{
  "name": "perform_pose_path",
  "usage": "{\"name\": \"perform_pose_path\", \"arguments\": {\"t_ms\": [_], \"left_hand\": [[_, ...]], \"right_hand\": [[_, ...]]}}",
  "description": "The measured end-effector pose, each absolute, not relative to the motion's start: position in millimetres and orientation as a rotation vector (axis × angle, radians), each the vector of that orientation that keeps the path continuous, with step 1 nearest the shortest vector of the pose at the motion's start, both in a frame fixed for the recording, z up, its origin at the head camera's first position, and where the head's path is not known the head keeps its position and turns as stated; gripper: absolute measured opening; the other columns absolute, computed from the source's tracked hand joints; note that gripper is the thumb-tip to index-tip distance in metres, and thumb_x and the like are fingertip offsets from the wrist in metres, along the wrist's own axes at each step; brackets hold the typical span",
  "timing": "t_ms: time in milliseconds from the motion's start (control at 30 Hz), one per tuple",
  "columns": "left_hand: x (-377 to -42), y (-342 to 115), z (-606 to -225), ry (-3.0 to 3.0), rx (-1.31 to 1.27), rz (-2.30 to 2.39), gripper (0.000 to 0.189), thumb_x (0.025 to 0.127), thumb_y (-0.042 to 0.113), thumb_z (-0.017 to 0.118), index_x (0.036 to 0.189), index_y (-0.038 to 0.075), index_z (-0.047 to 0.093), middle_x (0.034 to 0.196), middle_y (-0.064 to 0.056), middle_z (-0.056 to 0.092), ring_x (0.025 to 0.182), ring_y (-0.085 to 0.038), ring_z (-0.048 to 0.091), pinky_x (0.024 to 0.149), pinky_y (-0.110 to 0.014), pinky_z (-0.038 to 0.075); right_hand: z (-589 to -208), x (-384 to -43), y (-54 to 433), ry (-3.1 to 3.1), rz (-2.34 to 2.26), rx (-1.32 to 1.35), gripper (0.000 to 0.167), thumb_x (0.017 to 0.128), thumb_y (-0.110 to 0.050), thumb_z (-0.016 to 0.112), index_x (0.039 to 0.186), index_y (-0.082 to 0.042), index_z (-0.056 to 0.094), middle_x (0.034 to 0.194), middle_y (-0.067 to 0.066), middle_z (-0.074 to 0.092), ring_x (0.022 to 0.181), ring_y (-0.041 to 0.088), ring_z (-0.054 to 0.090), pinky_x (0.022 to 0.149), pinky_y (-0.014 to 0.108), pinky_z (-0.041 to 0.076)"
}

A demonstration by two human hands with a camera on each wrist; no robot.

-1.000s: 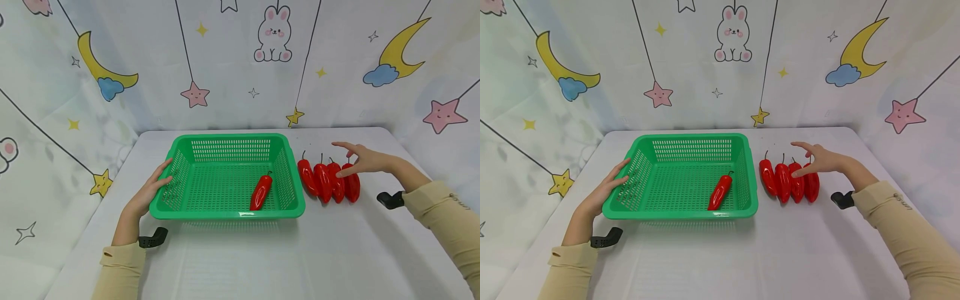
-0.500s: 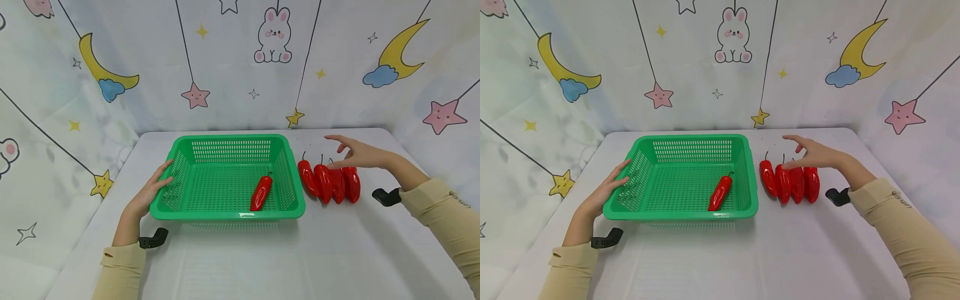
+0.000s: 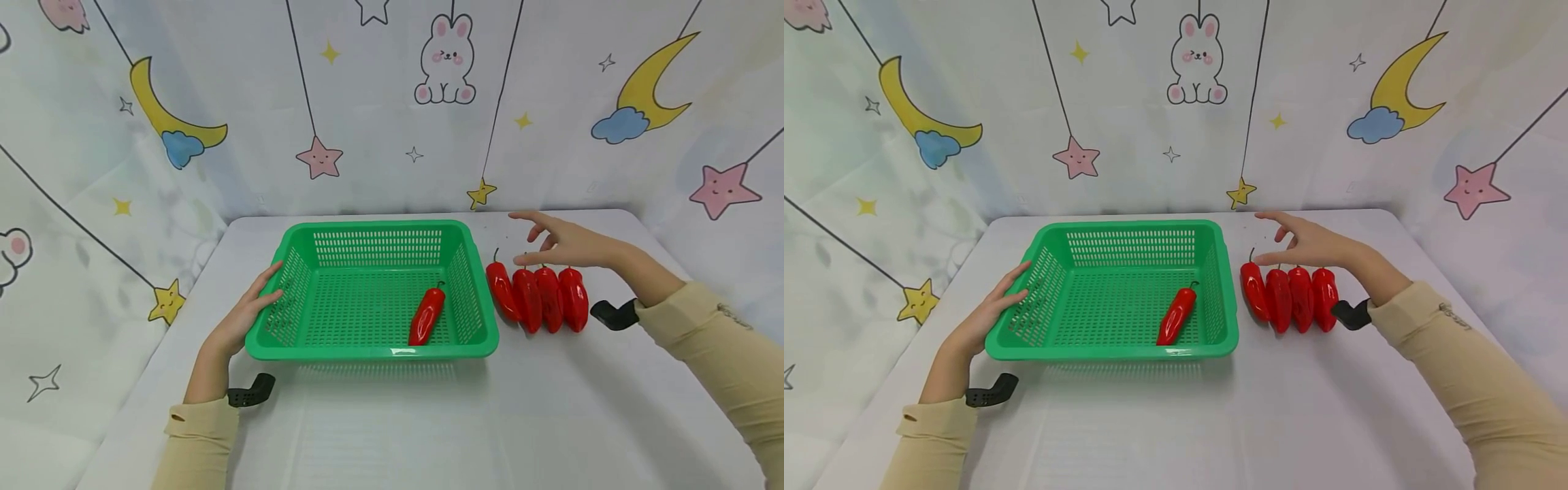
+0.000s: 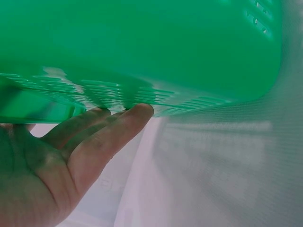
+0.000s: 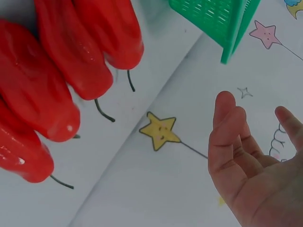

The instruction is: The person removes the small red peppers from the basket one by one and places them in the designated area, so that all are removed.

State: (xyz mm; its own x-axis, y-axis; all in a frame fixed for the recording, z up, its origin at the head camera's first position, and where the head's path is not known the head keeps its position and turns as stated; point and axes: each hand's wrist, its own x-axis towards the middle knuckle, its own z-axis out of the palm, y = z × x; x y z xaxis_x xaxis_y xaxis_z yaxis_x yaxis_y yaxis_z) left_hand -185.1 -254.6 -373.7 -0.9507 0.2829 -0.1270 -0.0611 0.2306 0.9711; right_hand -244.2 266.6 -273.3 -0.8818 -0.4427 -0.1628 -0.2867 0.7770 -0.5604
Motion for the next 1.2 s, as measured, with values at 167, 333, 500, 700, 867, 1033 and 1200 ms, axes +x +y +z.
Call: {"name": "perform_pose_path", "arguments": {"t_ms": [167,333,500,700,867,1033,1200], "left_hand": [[-185,-255,-374,2.241,0.208,1.775,0.057,0.1,0.031,0.037,0.148,0.029,0.007,0.151,-0.005,-0.007,0.119,-0.037,0.029,0.078,-0.026,0.043],[-185,-254,-374,2.242,0.21,1.772,0.057,0.099,0.032,0.037,0.148,0.029,0.007,0.151,-0.005,-0.006,0.118,-0.036,0.03,0.078,-0.027,0.043],[-185,-255,-374,2.239,0.21,1.775,0.056,0.1,0.031,0.036,0.148,0.03,0.007,0.151,-0.005,-0.006,0.117,-0.036,0.031,0.077,-0.028,0.044],[-185,-255,-375,2.236,0.209,1.777,0.056,0.1,0.03,0.036,0.148,0.03,0.007,0.151,-0.005,-0.005,0.115,-0.036,0.033,0.077,-0.028,0.044],[-186,-255,-374,2.224,0.205,1.787,0.056,0.1,0.03,0.036,0.148,0.03,0.007,0.151,-0.006,-0.004,0.112,-0.035,0.035,0.076,-0.028,0.045],[-185,-255,-374,2.226,0.207,1.788,0.056,0.1,0.03,0.036,0.148,0.03,0.007,0.151,-0.006,-0.005,0.113,-0.036,0.034,0.076,-0.028,0.045],[-185,-255,-374,2.233,0.212,1.784,0.056,0.1,0.03,0.036,0.148,0.029,0.007,0.151,-0.005,-0.006,0.117,-0.036,0.031,0.076,-0.026,0.044]], "right_hand": [[-267,-242,254,2.689,-0.765,-0.598,0.08,0.08,-0.035,0.067,0.144,-0.018,0.021,0.12,0.017,0.045,0.093,0.026,0.055,0.064,0.035,0.05],[-264,-241,244,2.694,-0.771,-0.603,0.078,0.08,-0.036,0.067,0.143,-0.02,0.024,0.119,0.016,0.047,0.091,0.026,0.056,0.064,0.034,0.05],[-263,-242,234,2.711,-0.772,-0.596,0.076,0.081,-0.038,0.066,0.142,-0.02,0.026,0.117,0.016,0.048,0.09,0.027,0.056,0.064,0.034,0.05],[-261,-239,221,2.733,-0.755,-0.624,0.077,0.081,-0.039,0.065,0.143,-0.016,0.025,0.116,0.019,0.049,0.088,0.027,0.057,0.061,0.034,0.05],[-264,-244,211,2.748,-0.75,-0.637,0.077,0.08,-0.04,0.066,0.142,-0.019,0.026,0.115,0.017,0.05,0.086,0.026,0.057,0.06,0.032,0.05],[-263,-244,199,2.731,-0.78,-0.674,0.076,0.079,-0.039,0.067,0.141,-0.017,0.029,0.113,0.016,0.051,0.083,0.025,0.059,0.062,0.034,0.05],[-258,-240,187,2.713,-0.8,-0.69,0.075,0.079,-0.038,0.067,0.141,-0.017,0.03,0.114,0.017,0.051,0.083,0.025,0.059,0.063,0.035,0.051]]}}
